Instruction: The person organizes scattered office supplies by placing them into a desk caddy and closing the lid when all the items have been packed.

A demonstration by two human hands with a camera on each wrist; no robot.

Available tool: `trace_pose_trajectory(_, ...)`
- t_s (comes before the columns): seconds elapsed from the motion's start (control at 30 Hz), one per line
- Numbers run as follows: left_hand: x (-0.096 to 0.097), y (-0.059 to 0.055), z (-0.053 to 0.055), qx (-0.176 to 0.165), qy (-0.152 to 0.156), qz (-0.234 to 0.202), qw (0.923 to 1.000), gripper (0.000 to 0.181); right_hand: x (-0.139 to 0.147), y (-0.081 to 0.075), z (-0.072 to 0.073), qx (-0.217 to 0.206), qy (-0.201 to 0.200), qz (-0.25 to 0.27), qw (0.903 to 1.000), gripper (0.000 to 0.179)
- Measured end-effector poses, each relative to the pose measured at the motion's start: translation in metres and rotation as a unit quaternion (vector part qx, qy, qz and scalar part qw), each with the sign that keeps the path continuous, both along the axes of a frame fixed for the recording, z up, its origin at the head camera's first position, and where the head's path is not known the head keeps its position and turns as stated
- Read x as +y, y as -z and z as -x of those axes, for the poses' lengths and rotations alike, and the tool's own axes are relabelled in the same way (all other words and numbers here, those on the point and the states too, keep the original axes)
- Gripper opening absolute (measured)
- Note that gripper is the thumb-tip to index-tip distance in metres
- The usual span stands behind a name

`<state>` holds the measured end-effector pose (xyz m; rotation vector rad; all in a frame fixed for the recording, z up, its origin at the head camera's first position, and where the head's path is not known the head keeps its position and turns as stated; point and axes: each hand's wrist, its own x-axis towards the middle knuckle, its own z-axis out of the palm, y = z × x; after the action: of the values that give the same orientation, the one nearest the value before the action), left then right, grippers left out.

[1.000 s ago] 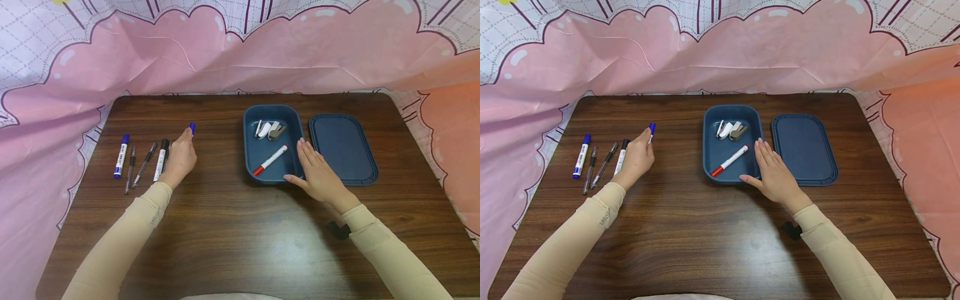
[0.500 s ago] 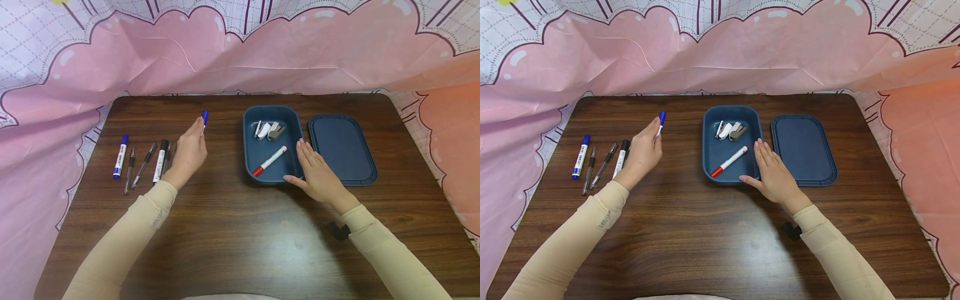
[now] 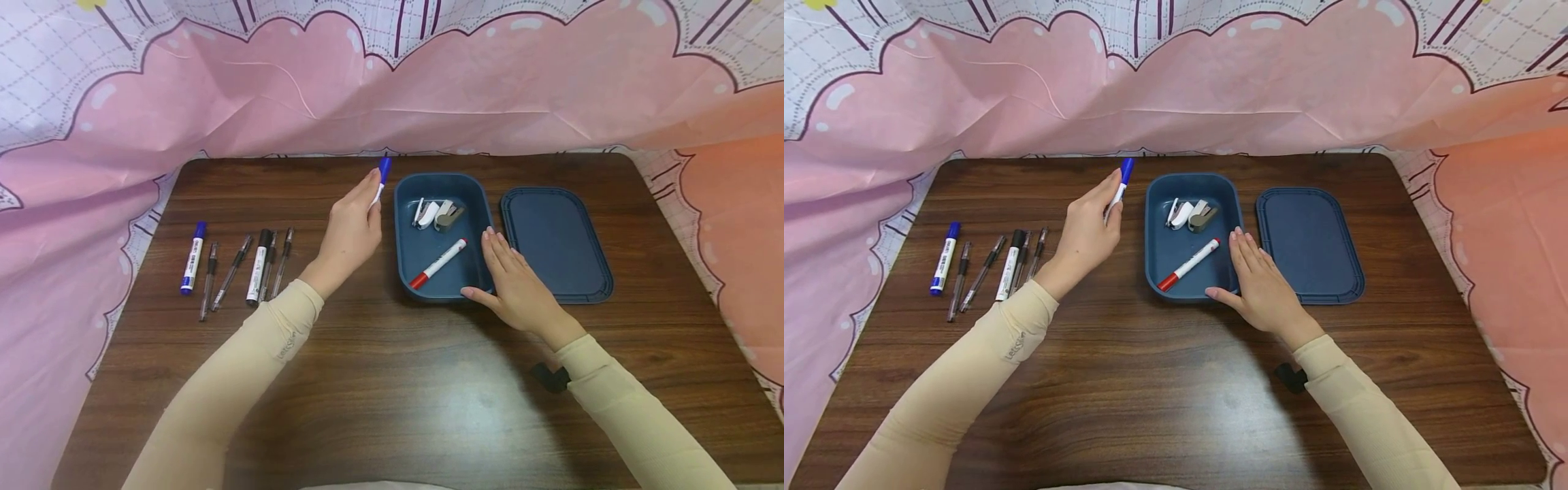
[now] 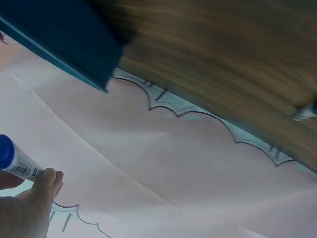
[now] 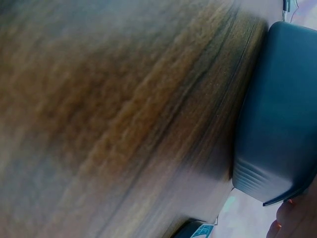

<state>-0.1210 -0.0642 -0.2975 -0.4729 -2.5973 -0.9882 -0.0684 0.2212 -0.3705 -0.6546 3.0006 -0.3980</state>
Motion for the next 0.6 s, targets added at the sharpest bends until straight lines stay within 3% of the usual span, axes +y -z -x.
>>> trace_pose_trajectory(0.33, 0.033, -0.004, 0.002, -0.008, 0.035, -0.013, 0.9993, 0.046, 0.001, 0.001, 0.001, 0.001, -0.001, 0.004, 1.0000, 0.093)
trace_pose_trajectory(0.6, 0.059, 0.006, 0.007, -0.026, 0.055, -0.027, 0.9977, 0.046, 0.000, 0.000, 0.000, -0.005, 0.004, -0.002, 1.0000, 0.094)
